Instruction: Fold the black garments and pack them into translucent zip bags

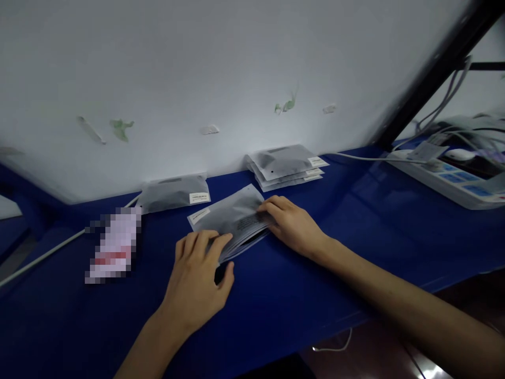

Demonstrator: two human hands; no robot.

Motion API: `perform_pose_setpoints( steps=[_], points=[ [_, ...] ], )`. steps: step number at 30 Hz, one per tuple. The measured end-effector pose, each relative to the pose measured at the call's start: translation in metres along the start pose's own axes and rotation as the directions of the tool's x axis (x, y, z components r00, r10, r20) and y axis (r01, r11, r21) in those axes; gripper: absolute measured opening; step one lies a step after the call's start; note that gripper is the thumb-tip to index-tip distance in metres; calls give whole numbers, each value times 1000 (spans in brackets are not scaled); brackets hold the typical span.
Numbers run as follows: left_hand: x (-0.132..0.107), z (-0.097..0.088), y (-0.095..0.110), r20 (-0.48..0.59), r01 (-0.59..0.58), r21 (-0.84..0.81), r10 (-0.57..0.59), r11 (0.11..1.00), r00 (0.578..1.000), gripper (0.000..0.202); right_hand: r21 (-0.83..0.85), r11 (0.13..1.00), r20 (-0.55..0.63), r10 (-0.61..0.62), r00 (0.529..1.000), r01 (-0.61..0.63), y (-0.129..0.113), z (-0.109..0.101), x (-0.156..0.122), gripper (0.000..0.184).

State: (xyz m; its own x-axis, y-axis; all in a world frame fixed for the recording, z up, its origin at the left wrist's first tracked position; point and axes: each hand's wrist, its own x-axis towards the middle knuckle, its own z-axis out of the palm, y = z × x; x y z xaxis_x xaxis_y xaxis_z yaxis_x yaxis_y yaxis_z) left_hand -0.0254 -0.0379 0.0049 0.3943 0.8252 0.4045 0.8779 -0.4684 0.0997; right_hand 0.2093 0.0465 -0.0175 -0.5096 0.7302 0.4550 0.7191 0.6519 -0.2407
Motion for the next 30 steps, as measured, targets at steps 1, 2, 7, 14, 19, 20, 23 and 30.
perform_pose_setpoints(
  steps=[1, 2, 7, 14, 19, 20, 23, 30],
  points=[
    [0, -1, 0, 29, -23, -15, 23, 1000, 999, 44, -4, 1000, -3, 4, 1000, -4, 4, 0, 0, 25],
    [0, -2, 1, 54, -41, -33, 43, 999, 998, 49, -9, 1000, -4, 3, 1000, -3, 8, -1, -1, 28],
    [-1, -1, -2, 40, -102, -81, 105, 991, 994, 46, -10, 1000, 2, -15, 1000, 15, 17, -7, -6, 44],
    [-2, 6, -5, -87, -142, -115, 132, 983, 987, 21, 44, 986, -144, -153, 978, 160, -12, -14, -14, 40],
    [1, 8, 3, -146, -245, -117, 228, 962, 963, 22, 7, 906, -85, -421, 903, 423, -32, -11, -16, 25],
    [2, 7, 6, -148, -249, -128, 230, 960, 962, 23, -4, 889, -79, -457, 886, 458, -34, -10, -16, 22],
    [4, 7, 14, -166, -263, -138, 239, 955, 957, 21, -44, 862, -112, -507, 855, 505, -35, -8, -17, 14],
    [3, 7, 18, -229, -292, -39, 276, 955, 933, 16, -113, 850, -160, -526, 835, 514, -37, -9, -18, 14]
  ],
)
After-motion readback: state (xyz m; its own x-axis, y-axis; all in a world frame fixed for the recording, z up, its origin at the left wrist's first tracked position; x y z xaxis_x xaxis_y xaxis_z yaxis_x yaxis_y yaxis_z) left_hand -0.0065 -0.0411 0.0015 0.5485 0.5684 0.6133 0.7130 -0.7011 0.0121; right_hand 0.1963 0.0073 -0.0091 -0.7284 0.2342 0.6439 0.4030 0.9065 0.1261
